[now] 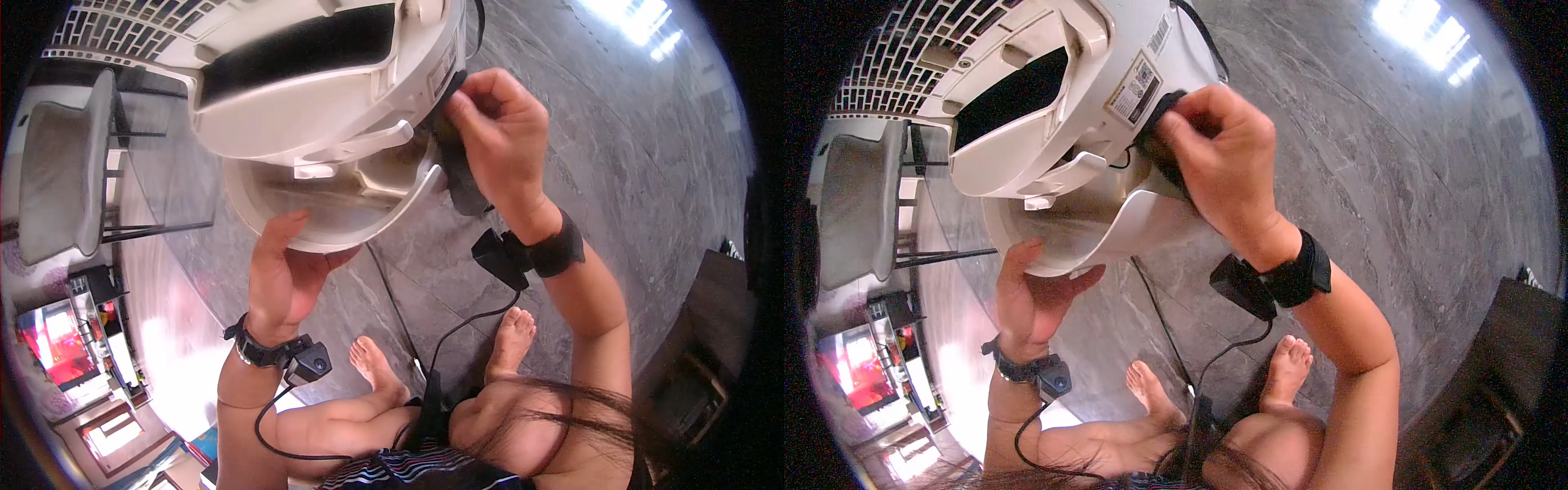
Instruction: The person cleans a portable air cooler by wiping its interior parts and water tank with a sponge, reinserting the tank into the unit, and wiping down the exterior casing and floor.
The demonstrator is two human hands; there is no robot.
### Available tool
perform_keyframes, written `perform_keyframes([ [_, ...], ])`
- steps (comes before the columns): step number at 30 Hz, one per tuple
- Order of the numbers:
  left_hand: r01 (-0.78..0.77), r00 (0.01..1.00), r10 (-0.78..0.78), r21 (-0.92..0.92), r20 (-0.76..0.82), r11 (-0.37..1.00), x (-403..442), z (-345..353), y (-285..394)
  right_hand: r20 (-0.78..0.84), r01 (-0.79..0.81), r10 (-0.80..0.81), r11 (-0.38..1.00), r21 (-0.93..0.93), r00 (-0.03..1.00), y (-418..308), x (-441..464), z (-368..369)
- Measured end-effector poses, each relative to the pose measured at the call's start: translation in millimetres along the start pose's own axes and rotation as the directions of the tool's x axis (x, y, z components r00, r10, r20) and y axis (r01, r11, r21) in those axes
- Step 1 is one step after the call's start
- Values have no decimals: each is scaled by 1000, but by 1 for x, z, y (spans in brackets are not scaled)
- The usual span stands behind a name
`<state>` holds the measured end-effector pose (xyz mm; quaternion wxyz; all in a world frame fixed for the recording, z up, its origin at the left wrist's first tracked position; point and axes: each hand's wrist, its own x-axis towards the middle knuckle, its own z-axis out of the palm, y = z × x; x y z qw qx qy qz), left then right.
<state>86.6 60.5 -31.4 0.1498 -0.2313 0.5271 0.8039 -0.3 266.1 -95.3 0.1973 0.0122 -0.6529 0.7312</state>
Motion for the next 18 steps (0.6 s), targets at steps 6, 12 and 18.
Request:
perform_keyframes([
  [6,-6,1000,7,-17,17,1000,1,-4,-1,-23,-77,81,986,146,996,-1,-2,3],
  [12,1,1000,-1,-33,11,999,2,-12,-3,30,-92,87,914,394,996,8,-6,3],
  [18,20,1000,-20,-16,-14,1000,3,-11,-2,70,-169,154,885,434,986,11,-6,1],
])
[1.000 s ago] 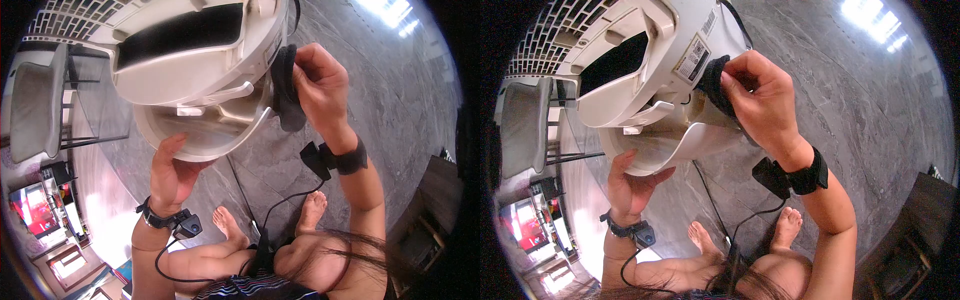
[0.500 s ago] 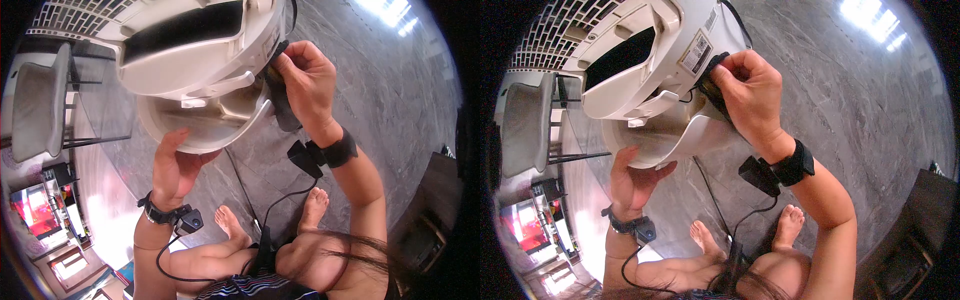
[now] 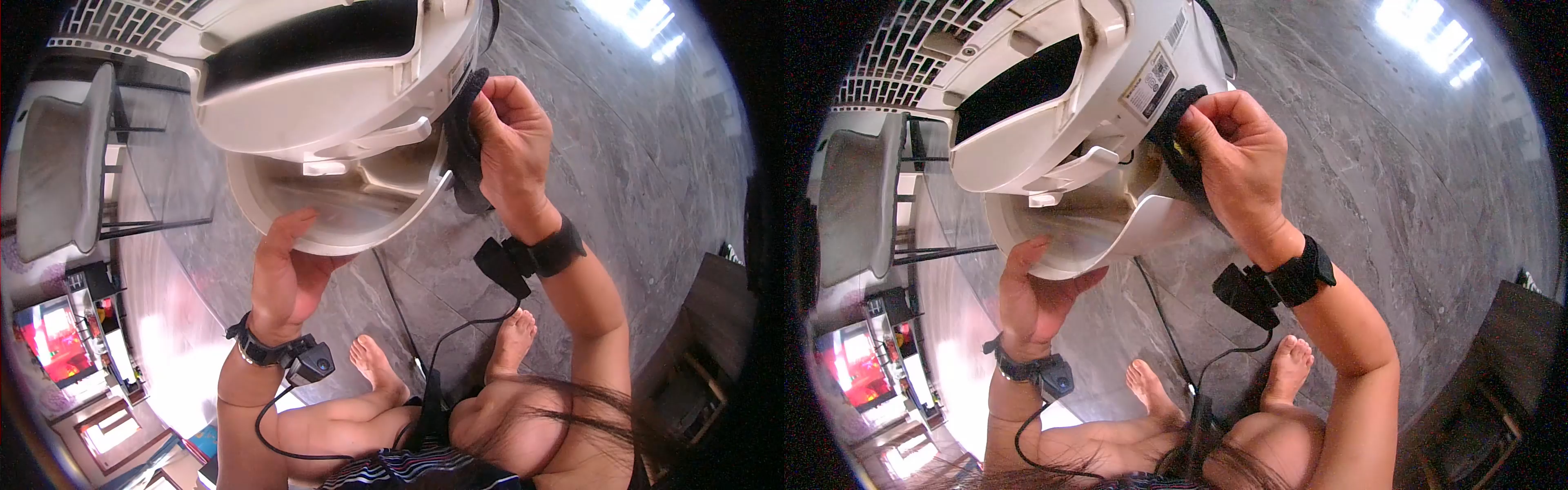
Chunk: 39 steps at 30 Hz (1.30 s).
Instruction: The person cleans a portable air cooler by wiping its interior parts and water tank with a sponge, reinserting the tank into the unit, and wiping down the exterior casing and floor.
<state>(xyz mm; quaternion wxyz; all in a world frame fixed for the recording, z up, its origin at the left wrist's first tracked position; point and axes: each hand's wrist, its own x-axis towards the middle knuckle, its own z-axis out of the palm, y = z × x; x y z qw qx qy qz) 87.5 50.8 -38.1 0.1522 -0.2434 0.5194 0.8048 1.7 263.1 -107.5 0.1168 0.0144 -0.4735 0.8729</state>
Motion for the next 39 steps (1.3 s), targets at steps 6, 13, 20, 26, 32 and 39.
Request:
perform_keyframes([
  [6,0,1000,0,-1,-4,1000,-1,0,0,-41,-26,27,999,21,999,-1,-1,-1],
  [13,-3,1000,3,-5,3,1000,-1,2,0,134,478,-508,642,-600,851,-9,13,-9],
  [20,1,1000,-1,5,5,1000,-1,4,0,293,507,-471,433,-745,832,-16,10,-18],
  [26,3,1000,-3,-11,-6,1000,0,4,0,288,446,-372,466,-764,882,14,6,-42],
  [32,5,1000,-5,-9,-7,1000,-1,6,-1,281,400,-297,508,-763,913,48,0,-67],
  [39,9,1000,-8,-21,18,1000,-1,7,-3,257,331,-212,505,-797,943,72,-3,-83],
])
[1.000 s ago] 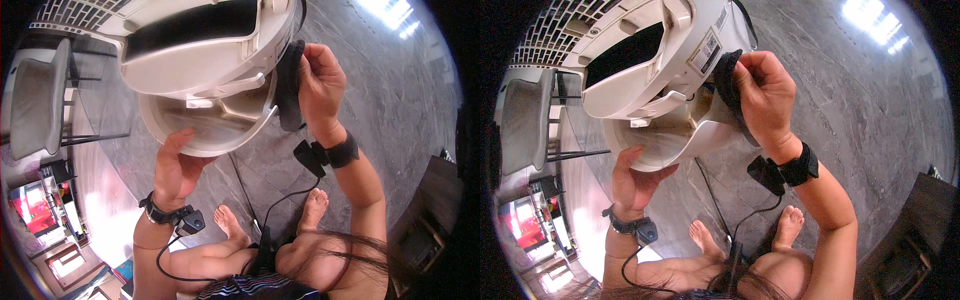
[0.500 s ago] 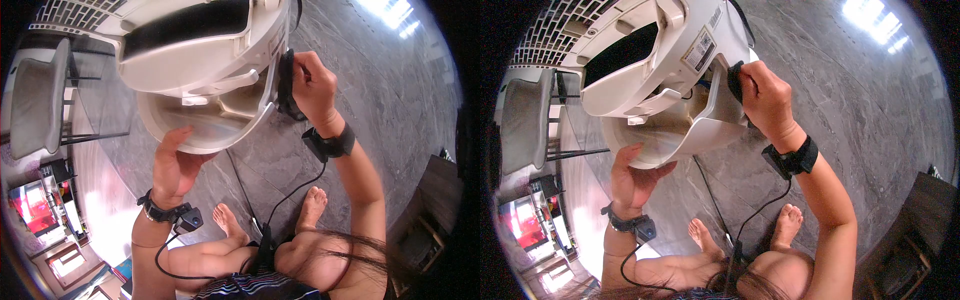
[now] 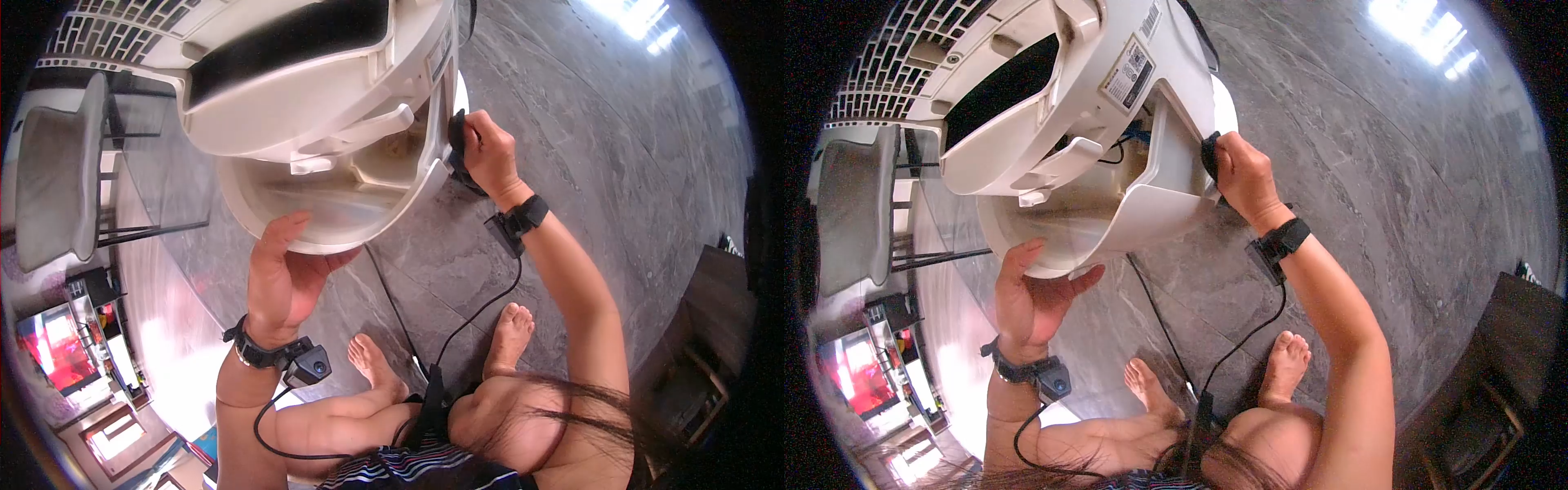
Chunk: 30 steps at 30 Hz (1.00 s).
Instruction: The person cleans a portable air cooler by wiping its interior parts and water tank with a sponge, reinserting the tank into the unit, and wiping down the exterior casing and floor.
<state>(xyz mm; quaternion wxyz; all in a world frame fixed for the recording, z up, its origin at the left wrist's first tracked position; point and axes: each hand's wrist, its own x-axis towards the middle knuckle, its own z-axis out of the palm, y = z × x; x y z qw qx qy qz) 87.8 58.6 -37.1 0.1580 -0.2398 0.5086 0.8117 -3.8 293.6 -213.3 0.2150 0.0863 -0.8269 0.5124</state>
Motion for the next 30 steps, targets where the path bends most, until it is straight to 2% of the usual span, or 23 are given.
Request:
perform_keyframes([
  [4,-12,1000,12,-17,2,1000,-1,-2,-2,15,-19,19,999,30,1000,12,-7,7],
  [7,-30,1000,30,-26,-1,999,-1,-3,-3,-18,29,-29,1000,-9,999,23,-12,12],
  [19,-14,1000,14,9,5,1000,-1,2,1,143,-78,90,993,-86,986,56,-32,26],
  [21,-5,1000,5,29,6,1000,-1,5,2,186,-187,228,959,-213,956,49,-30,24],
  [22,-11,1000,11,25,-1,1000,-1,5,2,183,-187,228,959,-213,956,48,-30,24],
  [24,-18,1000,18,21,-5,1000,0,7,2,255,-177,272,924,-339,928,47,-29,25],
  [28,-16,1000,17,18,-12,1000,1,10,3,250,-113,186,953,-280,950,38,-21,20],
  [30,-11,1000,12,20,-28,1000,1,9,2,198,-2,40,982,-191,979,27,-13,13],
])
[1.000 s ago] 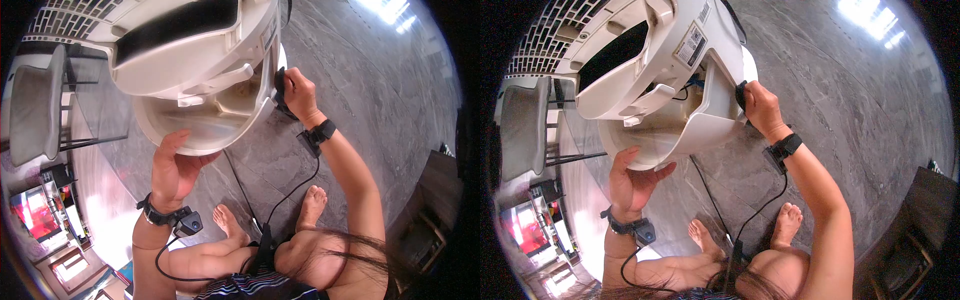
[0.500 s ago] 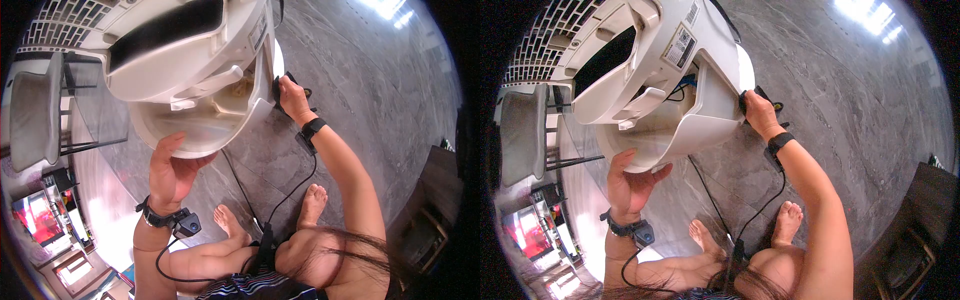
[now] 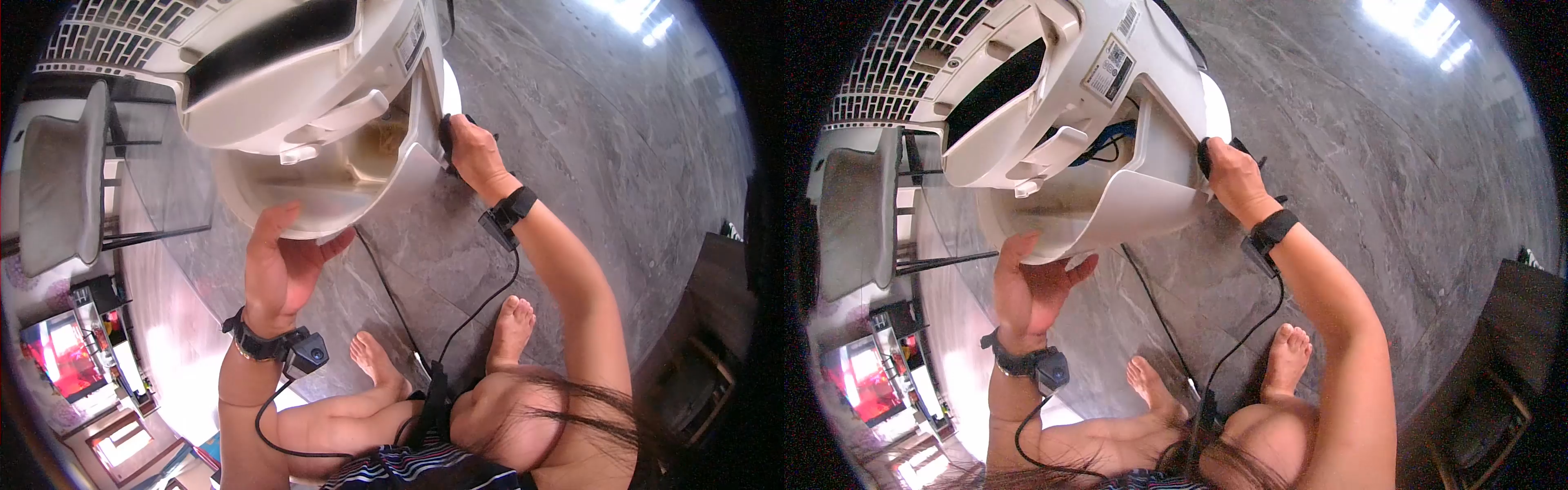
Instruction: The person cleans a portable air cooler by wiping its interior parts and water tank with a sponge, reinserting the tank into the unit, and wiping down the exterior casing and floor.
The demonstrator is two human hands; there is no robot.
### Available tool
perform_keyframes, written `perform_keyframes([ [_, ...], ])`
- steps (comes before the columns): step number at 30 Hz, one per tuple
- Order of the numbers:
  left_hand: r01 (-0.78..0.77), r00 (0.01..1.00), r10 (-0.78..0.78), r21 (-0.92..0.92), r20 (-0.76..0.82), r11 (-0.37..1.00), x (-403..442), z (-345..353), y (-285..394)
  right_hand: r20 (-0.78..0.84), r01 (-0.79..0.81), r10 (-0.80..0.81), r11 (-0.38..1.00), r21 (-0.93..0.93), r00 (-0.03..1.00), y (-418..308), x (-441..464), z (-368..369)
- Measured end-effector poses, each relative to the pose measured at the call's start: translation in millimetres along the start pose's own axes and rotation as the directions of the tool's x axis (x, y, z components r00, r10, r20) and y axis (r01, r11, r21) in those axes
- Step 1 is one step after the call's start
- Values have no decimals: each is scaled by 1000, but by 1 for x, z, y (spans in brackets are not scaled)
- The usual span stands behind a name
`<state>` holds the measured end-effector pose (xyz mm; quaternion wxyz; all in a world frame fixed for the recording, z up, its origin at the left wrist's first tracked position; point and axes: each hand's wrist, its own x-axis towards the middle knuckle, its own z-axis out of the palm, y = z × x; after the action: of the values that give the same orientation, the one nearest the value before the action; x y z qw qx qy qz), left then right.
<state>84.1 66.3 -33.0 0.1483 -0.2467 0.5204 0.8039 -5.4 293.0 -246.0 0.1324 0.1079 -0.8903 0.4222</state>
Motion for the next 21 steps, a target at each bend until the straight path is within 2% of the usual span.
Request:
perform_keyframes([
  [4,-9,999,10,-7,42,1000,0,-3,-1,-87,99,-97,995,16,991,-34,14,-29],
  [6,-9,998,10,-14,62,1000,0,-2,-1,-175,220,-215,975,10,961,-48,23,-42],
  [10,-27,1000,27,12,0,1000,1,-4,-3,-229,266,-256,964,14,939,-77,43,-68],
  [12,-26,1000,26,17,-11,1000,1,-4,-4,-339,393,-383,919,-41,859,-87,52,-76],
  [17,-20,1000,21,-35,17,999,-2,-6,-2,-347,373,-358,928,-25,867,-71,44,-61],
  [19,-18,1000,18,-29,3,999,-2,-5,-2,-210,292,-286,956,-5,935,-52,31,-50],
  [21,-13,1000,12,-23,-12,1000,-2,-4,-2,-169,245,-244,969,-12,955,-37,21,-37],
])
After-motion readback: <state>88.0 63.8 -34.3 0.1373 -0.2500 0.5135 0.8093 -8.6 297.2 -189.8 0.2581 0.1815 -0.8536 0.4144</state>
